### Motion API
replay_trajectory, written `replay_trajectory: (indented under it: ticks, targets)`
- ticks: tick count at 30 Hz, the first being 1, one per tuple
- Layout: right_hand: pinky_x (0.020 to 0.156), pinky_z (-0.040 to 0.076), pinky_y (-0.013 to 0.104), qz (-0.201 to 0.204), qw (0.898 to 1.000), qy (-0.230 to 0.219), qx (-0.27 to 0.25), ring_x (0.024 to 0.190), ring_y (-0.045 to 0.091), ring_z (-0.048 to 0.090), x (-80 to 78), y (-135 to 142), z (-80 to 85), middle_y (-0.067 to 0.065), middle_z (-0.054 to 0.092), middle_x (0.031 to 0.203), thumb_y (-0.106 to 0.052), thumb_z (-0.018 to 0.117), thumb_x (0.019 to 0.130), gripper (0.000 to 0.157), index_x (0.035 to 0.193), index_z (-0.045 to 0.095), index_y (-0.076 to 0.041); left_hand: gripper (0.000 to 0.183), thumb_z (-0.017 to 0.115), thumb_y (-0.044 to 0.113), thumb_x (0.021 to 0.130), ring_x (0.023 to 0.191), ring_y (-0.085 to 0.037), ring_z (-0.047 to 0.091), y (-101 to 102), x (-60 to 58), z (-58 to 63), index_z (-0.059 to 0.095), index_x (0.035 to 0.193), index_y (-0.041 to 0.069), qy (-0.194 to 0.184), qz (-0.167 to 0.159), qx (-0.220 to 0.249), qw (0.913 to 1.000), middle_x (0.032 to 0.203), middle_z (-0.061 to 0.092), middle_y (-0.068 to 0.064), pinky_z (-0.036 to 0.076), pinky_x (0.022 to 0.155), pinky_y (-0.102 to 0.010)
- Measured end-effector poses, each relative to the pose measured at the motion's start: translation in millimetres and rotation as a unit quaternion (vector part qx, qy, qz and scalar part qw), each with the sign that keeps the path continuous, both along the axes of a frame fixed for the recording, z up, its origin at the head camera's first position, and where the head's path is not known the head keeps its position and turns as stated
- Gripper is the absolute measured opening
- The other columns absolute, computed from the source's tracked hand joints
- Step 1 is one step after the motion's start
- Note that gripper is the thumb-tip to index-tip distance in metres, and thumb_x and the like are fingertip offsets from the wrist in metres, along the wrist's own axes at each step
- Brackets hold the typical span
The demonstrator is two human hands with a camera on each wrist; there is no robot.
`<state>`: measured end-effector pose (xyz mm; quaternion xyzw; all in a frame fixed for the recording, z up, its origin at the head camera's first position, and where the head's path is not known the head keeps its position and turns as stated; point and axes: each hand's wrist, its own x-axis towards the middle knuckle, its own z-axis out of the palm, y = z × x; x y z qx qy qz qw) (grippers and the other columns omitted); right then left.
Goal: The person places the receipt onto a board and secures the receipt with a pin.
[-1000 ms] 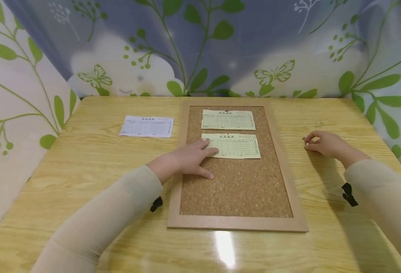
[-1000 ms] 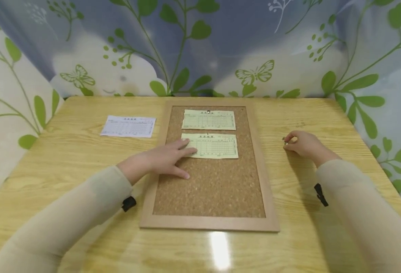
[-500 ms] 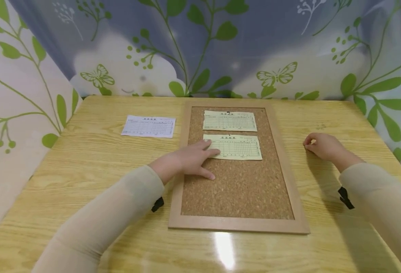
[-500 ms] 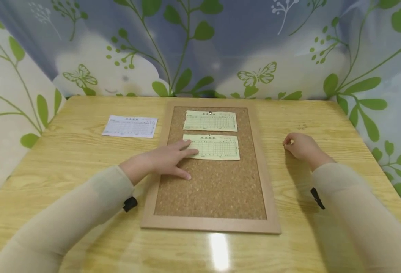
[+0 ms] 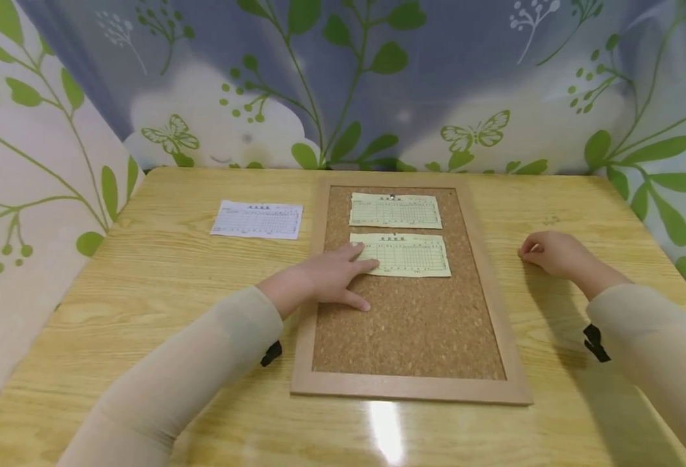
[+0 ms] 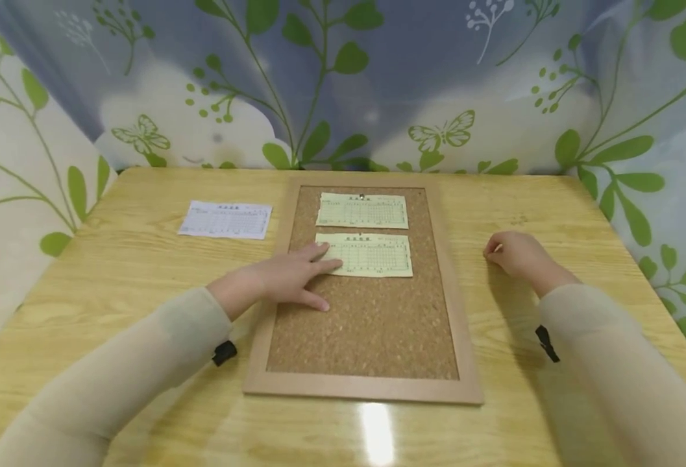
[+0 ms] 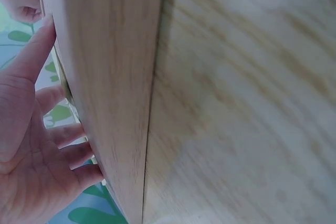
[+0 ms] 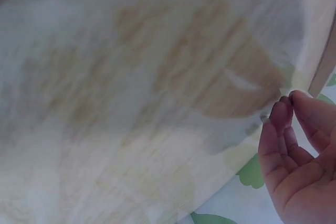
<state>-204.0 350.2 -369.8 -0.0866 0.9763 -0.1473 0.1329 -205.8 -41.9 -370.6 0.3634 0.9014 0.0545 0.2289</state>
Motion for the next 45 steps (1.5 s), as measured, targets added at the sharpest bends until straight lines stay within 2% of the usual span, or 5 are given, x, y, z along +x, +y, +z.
replay_trajectory:
  ticks: [8,14,19,30,45]
  targets:
    - [0.062,0.046,0.037,-0.021,0.997,-0.024,-0.072,0.075,0.022,0.055,-0.2,-1,5.5,0.014,0.063,0.089,-0.019,0.053,0.096,0.025,0.102,0.059,0.005,0.085,0.059,0.058,0.082,0.141,-0.03,0.001,0,0.8,-0.7,0.022,0.15,0.024,-0.009,0.006,0.009,0.9999,0.155,0.0,-0.013,0.012,0.112,-0.041]
    - [0.079,0.05,0.038,-0.055,0.981,-0.073,-0.172,0.089,0.019,0.059,-3.5,-12,7.8,0.014,0.062,0.104,-0.023,0.051,0.098,0.035,0.116,0.055,0.007,0.084,0.057,0.059,0.083,0.141,-0.03,0.001,-1,0.5,-5.0,0.022,0.15,0.023,-0.002,-0.002,0.008,1.0,0.155,-0.001,-0.014,0.011,0.112,-0.04]
    - [0.078,0.05,0.033,-0.067,0.969,-0.094,-0.216,0.087,0.013,0.058,-5.4,-22,7.7,0.013,0.061,0.105,-0.023,0.051,0.098,0.038,0.118,0.052,0.008,0.083,0.057,0.059,0.083,0.141,-0.031,0.001,-1,-0.6,-6.9,0.022,0.15,0.023,0.006,-0.006,0.013,0.9999,0.155,-0.002,-0.015,0.012,0.112,-0.041]
    - [0.069,0.045,0.029,-0.062,0.957,-0.11,-0.261,0.074,0.013,0.048,-7.8,-32,11.4,0.005,0.052,0.083,-0.019,0.048,0.099,0.033,0.116,0.051,0.009,0.083,0.056,0.058,0.084,0.14,-0.031,-0.002,-1,-1.1,-5.4,0.021,0.15,0.023,-0.001,-0.008,0.011,0.9999,0.155,-0.004,-0.015,0.012,0.112,-0.042]
    - [0.076,0.049,0.025,-0.061,0.941,-0.136,-0.305,0.079,0.008,0.052,-14.3,-47,11.9,0.003,0.056,0.089,-0.015,0.048,0.099,0.032,0.118,0.05,0.01,0.083,0.055,0.059,0.084,0.14,-0.03,-0.005,-1,0.0,-5.6,0.019,0.15,0.025,-0.002,-0.006,0.001,1.0,0.155,-0.005,-0.012,0.012,0.111,-0.044]
